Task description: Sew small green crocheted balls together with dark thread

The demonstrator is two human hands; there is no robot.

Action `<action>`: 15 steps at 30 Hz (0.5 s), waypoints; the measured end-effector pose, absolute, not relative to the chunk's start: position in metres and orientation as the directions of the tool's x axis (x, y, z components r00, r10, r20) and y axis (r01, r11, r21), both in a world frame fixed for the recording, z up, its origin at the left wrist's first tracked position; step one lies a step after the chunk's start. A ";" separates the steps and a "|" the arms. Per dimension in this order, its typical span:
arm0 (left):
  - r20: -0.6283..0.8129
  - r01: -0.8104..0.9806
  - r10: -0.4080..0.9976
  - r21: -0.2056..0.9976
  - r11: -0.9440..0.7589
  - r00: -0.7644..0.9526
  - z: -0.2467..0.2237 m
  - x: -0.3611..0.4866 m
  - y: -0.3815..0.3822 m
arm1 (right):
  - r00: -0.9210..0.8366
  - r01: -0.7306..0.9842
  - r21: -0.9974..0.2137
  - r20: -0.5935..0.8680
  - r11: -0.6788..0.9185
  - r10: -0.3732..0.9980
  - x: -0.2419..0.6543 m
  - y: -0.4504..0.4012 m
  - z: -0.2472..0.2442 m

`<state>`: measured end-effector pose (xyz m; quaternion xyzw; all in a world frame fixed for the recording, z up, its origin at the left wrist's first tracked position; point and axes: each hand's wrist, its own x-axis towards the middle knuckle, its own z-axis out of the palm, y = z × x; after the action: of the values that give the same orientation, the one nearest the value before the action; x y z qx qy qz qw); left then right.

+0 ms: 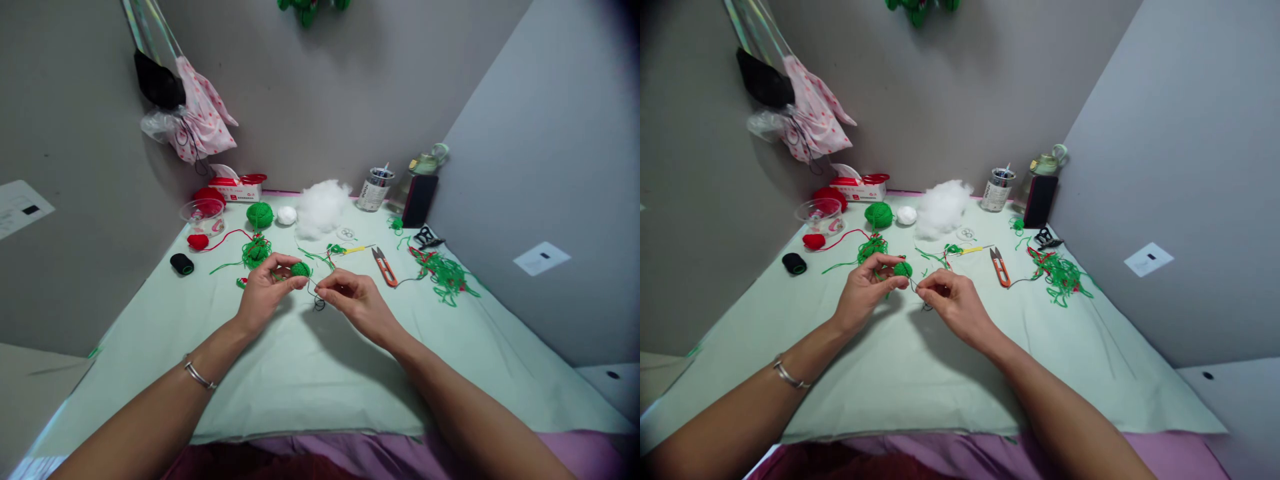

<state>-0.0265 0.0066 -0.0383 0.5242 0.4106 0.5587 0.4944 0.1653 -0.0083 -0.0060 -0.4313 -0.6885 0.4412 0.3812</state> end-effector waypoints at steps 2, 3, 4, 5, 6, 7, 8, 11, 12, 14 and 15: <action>0.190 -0.113 0.982 0.976 -0.187 0.017 -0.038 -0.026 0.007 | -0.339 0.249 -0.942 0.134 0.226 0.931 0.166 -0.009 -0.005; 0.192 -0.112 0.981 0.975 -0.190 0.010 -0.038 -0.026 0.007 | -0.339 0.248 -0.943 0.129 0.221 0.932 0.166 -0.009 -0.004; 0.194 -0.111 0.981 0.975 -0.193 0.004 -0.038 -0.026 0.007 | -0.340 0.249 -0.943 0.126 0.219 0.932 0.166 -0.009 -0.004; 0.195 -0.111 0.981 0.975 -0.194 0.001 -0.038 -0.027 0.007 | -0.341 0.251 -0.943 0.125 0.218 0.932 0.167 -0.009 -0.003; 0.197 -0.109 0.980 0.975 -0.196 0.001 -0.038 -0.027 0.007 | -0.342 0.253 -0.942 0.125 0.220 0.931 0.167 -0.009 -0.003; 0.198 -0.106 0.980 0.975 -0.196 0.005 -0.038 -0.027 0.007 | -0.343 0.256 -0.941 0.126 0.222 0.931 0.167 -0.009 -0.002; 0.198 -0.103 0.980 0.975 -0.196 0.006 -0.038 -0.027 0.007 | -0.345 0.259 -0.940 0.124 0.221 0.930 0.167 -0.009 -0.002; 0.195 -0.088 0.981 0.977 -0.193 0.009 -0.039 -0.026 0.006 | -0.348 0.269 -0.941 0.105 0.207 0.931 0.167 -0.009 -0.002; 0.196 -0.081 0.981 0.977 -0.195 0.008 -0.039 -0.026 0.006 | -0.350 0.273 -0.941 0.099 0.202 0.932 0.167 -0.009 -0.002; 0.202 -0.068 0.979 0.977 -0.201 0.008 -0.039 -0.026 0.006 | -0.353 0.276 -0.940 0.093 0.199 0.931 0.167 -0.009 -0.003; 0.206 -0.065 0.979 0.977 -0.205 0.008 -0.039 -0.026 0.006 | -0.355 0.275 -0.940 0.094 0.200 0.930 0.167 -0.009 -0.003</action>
<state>-0.0258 0.0065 -0.0392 0.5364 0.4259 0.5611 0.4648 0.1673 -0.0088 -0.0029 -0.4393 -0.6860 0.4548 0.3600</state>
